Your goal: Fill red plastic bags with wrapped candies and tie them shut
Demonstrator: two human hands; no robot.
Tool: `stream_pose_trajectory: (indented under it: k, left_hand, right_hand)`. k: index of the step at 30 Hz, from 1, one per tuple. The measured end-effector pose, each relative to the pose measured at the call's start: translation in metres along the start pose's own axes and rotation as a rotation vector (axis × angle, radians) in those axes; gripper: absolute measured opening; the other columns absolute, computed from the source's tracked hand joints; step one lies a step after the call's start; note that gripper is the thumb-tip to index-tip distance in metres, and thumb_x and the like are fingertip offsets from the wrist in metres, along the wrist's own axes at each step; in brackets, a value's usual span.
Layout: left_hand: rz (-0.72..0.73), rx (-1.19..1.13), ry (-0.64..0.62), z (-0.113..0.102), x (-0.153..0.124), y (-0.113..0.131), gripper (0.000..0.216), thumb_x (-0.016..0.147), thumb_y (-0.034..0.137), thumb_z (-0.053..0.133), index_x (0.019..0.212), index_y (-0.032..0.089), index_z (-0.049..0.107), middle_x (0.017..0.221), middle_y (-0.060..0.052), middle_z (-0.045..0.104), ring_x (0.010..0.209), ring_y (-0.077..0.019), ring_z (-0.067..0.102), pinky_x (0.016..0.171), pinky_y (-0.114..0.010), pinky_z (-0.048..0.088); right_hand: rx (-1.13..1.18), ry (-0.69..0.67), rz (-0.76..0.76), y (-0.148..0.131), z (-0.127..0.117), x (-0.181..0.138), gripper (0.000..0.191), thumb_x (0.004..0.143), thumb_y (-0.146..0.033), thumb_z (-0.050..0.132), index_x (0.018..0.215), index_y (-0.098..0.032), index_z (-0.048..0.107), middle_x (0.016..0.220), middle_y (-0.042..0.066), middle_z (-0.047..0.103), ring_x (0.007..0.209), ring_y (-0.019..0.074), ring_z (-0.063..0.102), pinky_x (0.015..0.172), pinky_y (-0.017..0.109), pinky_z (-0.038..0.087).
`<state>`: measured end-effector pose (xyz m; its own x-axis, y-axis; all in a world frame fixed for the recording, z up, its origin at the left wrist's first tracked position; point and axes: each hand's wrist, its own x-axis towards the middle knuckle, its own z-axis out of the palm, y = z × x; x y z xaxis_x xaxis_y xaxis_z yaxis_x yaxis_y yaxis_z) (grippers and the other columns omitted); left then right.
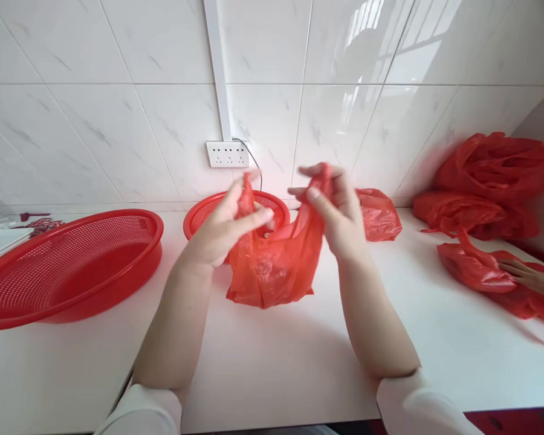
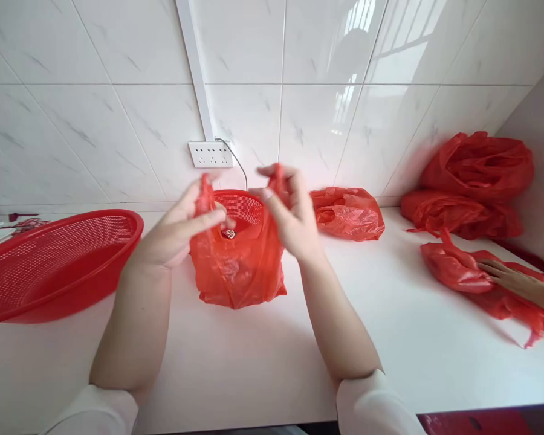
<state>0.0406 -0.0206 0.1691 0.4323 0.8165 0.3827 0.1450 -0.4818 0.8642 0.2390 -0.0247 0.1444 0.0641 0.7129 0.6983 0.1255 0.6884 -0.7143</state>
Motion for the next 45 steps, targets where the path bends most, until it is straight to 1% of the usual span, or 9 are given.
stream_pose_trajectory:
  k: [4, 8, 18, 23, 27, 30, 37, 41, 45]
  left_hand:
    - [-0.045, 0.049, -0.285, 0.014, 0.003, -0.024, 0.023, 0.084, 0.038, 0.063, 0.102, 0.023, 0.064, 0.072, 0.0, 0.055, 0.063, -0.0124, 0.057, 0.059, -0.027, 0.051]
    - [-0.195, -0.18, -0.252, 0.016, 0.004, -0.039, 0.028, 0.091, 0.044, 0.051, 0.077, 0.021, 0.053, 0.054, 0.006, 0.03, 0.042, -0.0061, 0.028, 0.039, -0.022, 0.026]
    - [-0.24, -0.098, -0.145, 0.014, 0.007, -0.049, 0.04, 0.09, 0.051, 0.051, 0.07, 0.017, 0.055, 0.05, 0.002, 0.051, 0.048, -0.0102, 0.051, 0.051, -0.025, 0.043]
    - [-0.306, -0.278, -0.115, 0.006, 0.011, -0.05, 0.039, 0.095, 0.049, 0.042, 0.11, 0.021, 0.063, 0.046, 0.005, 0.048, 0.04, -0.0082, 0.043, 0.054, -0.025, 0.041]
    - [-0.366, -0.383, -0.138, 0.0, 0.014, -0.054, 0.039, 0.091, 0.046, 0.048, 0.116, 0.021, 0.063, 0.051, 0.003, 0.051, 0.046, -0.0097, 0.048, 0.054, -0.025, 0.042]
    - [-0.228, -0.206, -0.168, 0.002, 0.011, -0.052, 0.02, 0.085, 0.03, 0.055, 0.098, 0.018, 0.066, 0.064, 0.0, 0.059, 0.05, -0.0094, 0.05, 0.056, -0.026, 0.046]
    - [0.529, 0.92, -0.088, 0.01, 0.0, -0.05, 0.026, 0.077, 0.001, 0.044, 0.086, 0.02, 0.06, 0.086, -0.003, 0.064, 0.081, -0.0168, 0.061, 0.068, -0.028, 0.048]
    - [0.819, 0.949, 0.132, 0.013, 0.008, -0.066, 0.025, 0.082, 0.0, 0.045, 0.094, 0.019, 0.056, 0.103, -0.008, 0.063, 0.09, -0.0154, 0.063, 0.07, -0.025, 0.05]
    - [0.864, 1.033, 0.327, 0.016, 0.012, -0.072, 0.017, 0.082, 0.006, 0.052, 0.089, 0.021, 0.057, 0.091, -0.005, 0.065, 0.084, -0.0162, 0.064, 0.071, -0.026, 0.05]
  right_hand:
    - [-0.158, -0.387, -0.136, -0.001, 0.017, -0.013, 0.025, 0.095, -0.04, 0.047, 0.096, -0.023, 0.065, 0.127, 0.007, 0.06, 0.125, 0.0264, 0.051, 0.1, 0.044, 0.046]
    - [-0.116, -0.429, -0.127, 0.01, 0.018, -0.014, 0.024, 0.098, -0.033, 0.042, 0.108, -0.024, 0.062, 0.13, 0.007, 0.058, 0.12, 0.0227, 0.055, 0.097, 0.04, 0.048]
    - [0.093, -0.26, 0.192, 0.036, 0.013, -0.01, 0.021, 0.081, -0.034, 0.07, 0.095, -0.019, 0.063, 0.094, 0.006, 0.068, 0.09, 0.0192, 0.067, 0.082, 0.036, 0.056]
    - [0.15, -0.039, 0.155, 0.032, 0.002, -0.008, 0.014, 0.08, -0.031, 0.071, 0.084, -0.02, 0.064, 0.079, 0.003, 0.067, 0.074, 0.0161, 0.066, 0.073, 0.035, 0.056]
    - [0.084, -0.439, 0.072, 0.018, -0.01, -0.012, 0.007, 0.081, -0.027, 0.07, 0.083, -0.021, 0.067, 0.081, 0.002, 0.068, 0.076, 0.0164, 0.065, 0.07, 0.033, 0.055]
    - [-0.029, -0.68, 0.077, 0.014, -0.011, -0.013, 0.011, 0.084, -0.031, 0.066, 0.086, -0.021, 0.068, 0.083, 0.003, 0.07, 0.076, 0.017, 0.065, 0.068, 0.032, 0.054]
    - [0.249, -0.382, 0.326, 0.049, 0.0, -0.004, 0.026, 0.093, -0.042, 0.05, 0.108, -0.024, 0.062, 0.115, 0.006, 0.064, 0.097, 0.0172, 0.062, 0.082, 0.034, 0.052]
    - [0.47, -0.527, 0.569, 0.068, -0.002, -0.002, 0.042, 0.088, -0.039, 0.057, 0.128, -0.026, 0.054, 0.119, 0.007, 0.063, 0.092, 0.0168, 0.063, 0.076, 0.032, 0.052]
    - [0.442, -0.54, 0.502, 0.07, -0.011, -0.001, 0.035, 0.081, -0.035, 0.068, 0.113, -0.022, 0.064, 0.102, 0.005, 0.067, 0.075, 0.0115, 0.06, 0.067, 0.026, 0.049]
